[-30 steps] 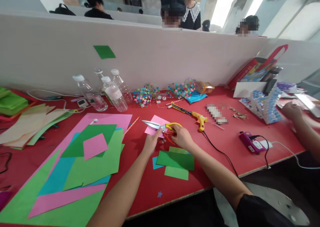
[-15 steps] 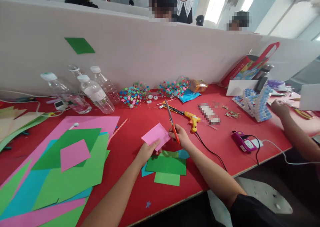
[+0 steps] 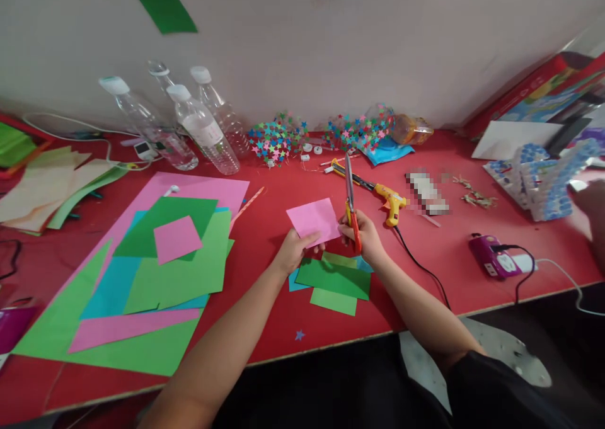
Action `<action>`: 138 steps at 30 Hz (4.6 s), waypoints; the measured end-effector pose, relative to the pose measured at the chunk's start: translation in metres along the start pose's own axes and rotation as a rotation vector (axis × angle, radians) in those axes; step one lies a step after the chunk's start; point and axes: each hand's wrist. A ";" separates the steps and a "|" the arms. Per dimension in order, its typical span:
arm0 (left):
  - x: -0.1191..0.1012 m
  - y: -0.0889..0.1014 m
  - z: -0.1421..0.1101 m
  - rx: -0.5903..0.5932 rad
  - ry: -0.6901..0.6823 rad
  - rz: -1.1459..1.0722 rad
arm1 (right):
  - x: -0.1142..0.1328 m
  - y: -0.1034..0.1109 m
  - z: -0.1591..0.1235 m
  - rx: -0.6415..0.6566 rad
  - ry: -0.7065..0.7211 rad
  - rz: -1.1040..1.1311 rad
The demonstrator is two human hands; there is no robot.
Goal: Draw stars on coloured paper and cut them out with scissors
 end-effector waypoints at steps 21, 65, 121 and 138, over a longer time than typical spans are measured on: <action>-0.010 -0.015 -0.009 0.031 -0.073 -0.196 | 0.005 -0.010 -0.013 0.008 0.033 0.045; -0.034 -0.005 -0.018 -0.487 -0.408 -0.184 | 0.041 0.001 -0.027 0.681 0.022 -0.578; -0.027 -0.010 -0.019 -0.531 -0.395 -0.164 | 0.029 -0.016 -0.038 0.598 -0.122 -0.428; -0.027 -0.011 -0.018 -0.530 -0.399 -0.188 | 0.024 -0.015 -0.035 0.611 -0.101 -0.451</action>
Point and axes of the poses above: each hand's wrist, its own z-axis towards the middle knuckle, its own y-axis out of the back of the hand, x = y × z, and after that the axes turned 8 degrees about y, right-handed
